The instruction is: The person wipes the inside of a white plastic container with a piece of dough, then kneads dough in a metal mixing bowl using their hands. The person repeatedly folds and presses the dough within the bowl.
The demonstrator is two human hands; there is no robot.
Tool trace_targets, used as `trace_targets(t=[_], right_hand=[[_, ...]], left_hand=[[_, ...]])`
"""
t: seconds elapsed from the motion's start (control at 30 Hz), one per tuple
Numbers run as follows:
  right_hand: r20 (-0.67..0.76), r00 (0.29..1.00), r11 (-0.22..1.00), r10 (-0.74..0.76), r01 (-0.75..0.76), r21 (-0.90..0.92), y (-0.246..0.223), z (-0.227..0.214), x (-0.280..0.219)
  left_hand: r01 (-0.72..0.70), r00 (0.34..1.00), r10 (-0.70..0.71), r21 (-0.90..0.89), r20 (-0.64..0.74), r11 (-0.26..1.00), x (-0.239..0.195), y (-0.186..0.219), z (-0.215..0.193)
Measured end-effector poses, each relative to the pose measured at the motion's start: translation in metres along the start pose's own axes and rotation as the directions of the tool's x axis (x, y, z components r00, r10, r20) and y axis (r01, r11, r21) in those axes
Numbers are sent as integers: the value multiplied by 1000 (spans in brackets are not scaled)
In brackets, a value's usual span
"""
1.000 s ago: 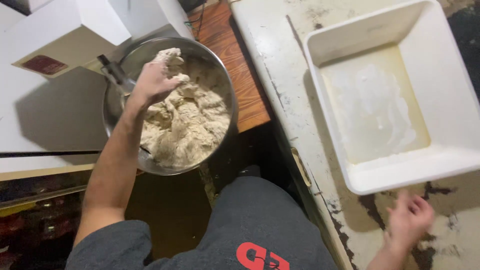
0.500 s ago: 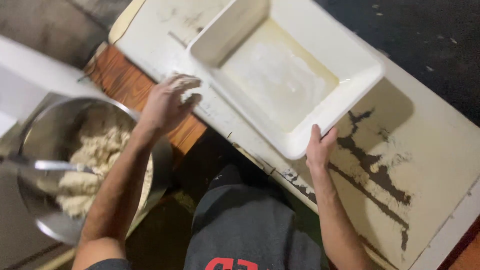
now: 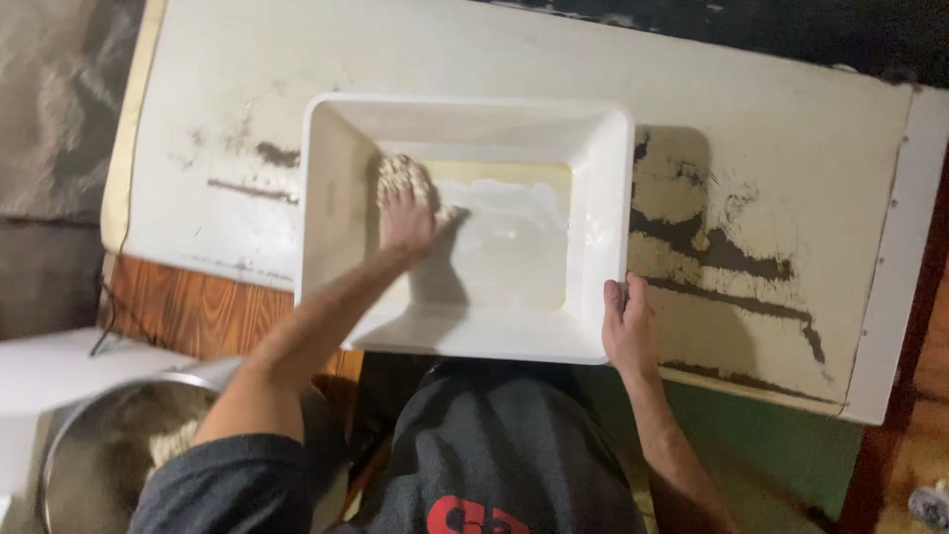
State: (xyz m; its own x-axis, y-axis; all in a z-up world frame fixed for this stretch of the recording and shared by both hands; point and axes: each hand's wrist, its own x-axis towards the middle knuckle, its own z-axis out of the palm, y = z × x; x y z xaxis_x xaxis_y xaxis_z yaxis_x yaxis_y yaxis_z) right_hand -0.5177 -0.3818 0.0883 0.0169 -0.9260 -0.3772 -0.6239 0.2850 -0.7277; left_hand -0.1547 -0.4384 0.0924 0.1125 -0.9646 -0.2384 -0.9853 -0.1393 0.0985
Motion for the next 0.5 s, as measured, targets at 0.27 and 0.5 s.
trace_targets(t=[0.27, 0.5], right_hand=[[-59, 998, 999, 16, -18, -38, -35, -20, 16], [-509, 831, 966, -224, 258, -4, 6, -37, 120]], left_hand=[[-651, 736, 626, -15, -257, 759, 22, 111, 75], [-946, 302, 916, 37, -264, 323, 98, 34, 215]])
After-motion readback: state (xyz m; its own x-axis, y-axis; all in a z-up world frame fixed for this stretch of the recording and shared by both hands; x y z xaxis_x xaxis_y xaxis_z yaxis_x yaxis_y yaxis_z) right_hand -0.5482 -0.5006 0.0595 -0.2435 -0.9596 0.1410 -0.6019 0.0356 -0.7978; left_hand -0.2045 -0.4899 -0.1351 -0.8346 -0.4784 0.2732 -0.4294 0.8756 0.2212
